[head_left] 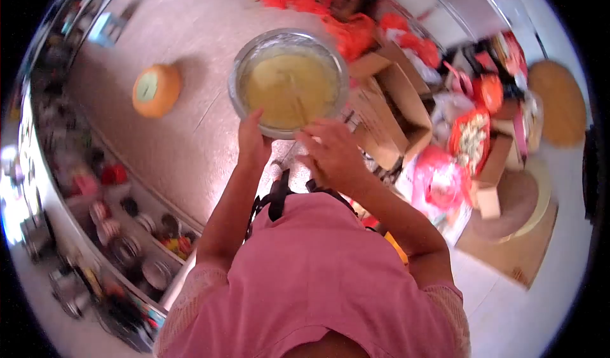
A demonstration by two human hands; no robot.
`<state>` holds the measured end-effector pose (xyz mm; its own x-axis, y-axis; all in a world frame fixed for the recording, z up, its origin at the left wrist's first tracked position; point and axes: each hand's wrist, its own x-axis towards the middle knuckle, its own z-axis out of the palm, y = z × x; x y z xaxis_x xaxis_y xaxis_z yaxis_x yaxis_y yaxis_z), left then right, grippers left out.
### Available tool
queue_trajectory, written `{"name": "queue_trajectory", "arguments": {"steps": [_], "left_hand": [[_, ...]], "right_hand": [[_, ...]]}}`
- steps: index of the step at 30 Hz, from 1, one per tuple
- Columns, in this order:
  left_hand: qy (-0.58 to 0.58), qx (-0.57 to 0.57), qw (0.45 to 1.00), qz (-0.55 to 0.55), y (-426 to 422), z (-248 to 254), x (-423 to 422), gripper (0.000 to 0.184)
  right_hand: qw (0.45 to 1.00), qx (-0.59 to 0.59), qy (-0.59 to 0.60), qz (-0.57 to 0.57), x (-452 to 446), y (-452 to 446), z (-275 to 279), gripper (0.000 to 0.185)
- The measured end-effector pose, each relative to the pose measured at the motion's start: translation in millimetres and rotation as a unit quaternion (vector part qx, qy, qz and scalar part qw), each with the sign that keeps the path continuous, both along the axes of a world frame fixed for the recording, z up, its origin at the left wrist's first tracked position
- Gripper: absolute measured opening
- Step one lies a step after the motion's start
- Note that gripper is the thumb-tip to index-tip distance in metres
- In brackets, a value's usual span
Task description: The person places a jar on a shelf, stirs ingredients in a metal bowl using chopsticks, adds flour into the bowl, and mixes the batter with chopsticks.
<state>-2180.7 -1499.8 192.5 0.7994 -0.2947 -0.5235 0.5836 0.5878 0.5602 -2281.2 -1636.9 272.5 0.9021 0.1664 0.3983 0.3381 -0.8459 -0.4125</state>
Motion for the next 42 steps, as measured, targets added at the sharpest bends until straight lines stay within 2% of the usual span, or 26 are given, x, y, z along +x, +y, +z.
{"name": "queue_trajectory", "arguments": {"steps": [1,3,5,6,7,9,10,11,12,13,14,16,17,21,24,26,27,29,30,31,32,33,34,38,40,42], "left_hand": [[0.022,0.020,0.999,-0.012,-11,11,-1,0.033],[0.051,-0.035,0.996,-0.063,-18,-29,4,0.030],[0.024,-0.019,0.991,-0.132,-26,-38,5,0.032],[0.073,-0.054,0.980,-0.175,-43,0,-5,0.033],[0.058,0.040,0.988,-0.136,-58,12,-8,0.034],[-0.013,0.048,0.985,-0.167,-67,-2,-5,0.035],[-0.001,0.060,0.986,-0.157,-76,-4,-8,0.034],[-0.013,0.059,0.985,-0.163,-83,-5,-11,0.034],[-0.024,0.058,0.984,-0.165,-91,-6,-19,0.035],[-0.025,0.061,0.982,-0.176,-104,-4,-27,0.035],[-0.011,0.078,0.983,-0.164,-115,1,-31,0.035],[-0.004,0.105,0.981,-0.162,-136,11,-46,0.035],[-0.002,0.113,0.980,-0.165,-149,16,-56,0.035],[-0.032,0.141,0.974,-0.172,-190,17,-88,0.037],[-0.023,0.145,0.974,-0.174,-207,17,-103,0.039],[-0.014,0.122,0.975,-0.183,-214,13,-110,0.040],[-0.005,0.103,0.976,-0.194,-217,10,-111,0.042],[0.004,0.090,0.975,-0.204,-219,3,-113,0.044],[-0.020,0.114,0.971,-0.210,-218,-2,-114,0.043],[-0.043,0.137,0.965,-0.218,-218,-5,-114,0.043],[-0.043,0.139,0.964,-0.221,-221,-5,-116,0.043],[-0.031,0.116,0.965,-0.233,-224,-3,-119,0.043],[-0.019,0.091,0.965,-0.243,-228,-1,-122,0.044],[-0.020,0.126,0.964,-0.231,-240,5,-136,0.045],[-0.032,0.090,0.968,-0.233,-242,3,-138,0.043],[-0.014,0.102,0.967,-0.232,-240,-1,-135,0.044]], "right_hand": [[0.999,-0.025,0.007,-0.032,-7,1,-2,0.036],[0.987,-0.114,0.023,-0.111,-23,-6,-16,0.043],[0.981,-0.113,0.010,-0.159,-49,-25,-9,0.049],[0.978,-0.098,0.027,-0.182,-68,-39,-2,0.050],[0.972,-0.021,0.041,-0.229,-87,-56,-6,0.050],[0.931,0.114,0.038,-0.344,-130,-91,-26,0.049],[0.893,0.189,0.006,-0.408,-159,-117,-48,0.046],[0.846,0.168,-0.022,-0.505,-192,-145,-75,0.042],[0.744,0.288,-0.018,-0.602,-230,-172,-106,0.042],[0.709,0.315,-0.204,-0.597,-276,-204,-156,0.037],[0.634,0.247,-0.075,-0.729,-310,-232,-166,0.033],[0.442,0.525,-0.040,-0.726,-368,-264,-195,0.032],[0.368,0.582,-0.023,-0.725,-386,-276,-209,0.030],[0.238,0.624,0.035,-0.743,-392,-310,-253,0.026],[0.204,0.694,0.028,-0.690,-389,-323,-271,0.025],[0.175,0.785,-0.001,-0.594,-393,-333,-280,0.022],[0.173,0.786,0.000,-0.593,-395,-338,-282,0.022],[0.265,0.719,0.081,-0.637,-402,-342,-283,0.023],[0.459,0.591,0.179,-0.638,-422,-348,-294,0.021],[0.631,0.269,0.332,-0.648,-443,-355,-305,0.020],[0.673,-0.001,0.354,-0.650,-463,-362,-317,0.022],[0.520,0.159,0.372,-0.752,-451,-365,-254,0.032],[0.500,0.143,0.371,-0.770,-445,-368,-226,0.030],[0.584,0.078,0.407,-0.698,-434,-377,-245,0.026],[0.570,0.144,0.361,-0.724,-408,-360,-235,0.023],[0.599,0.166,0.309,-0.720,-405,-348,-258,0.024]]}}
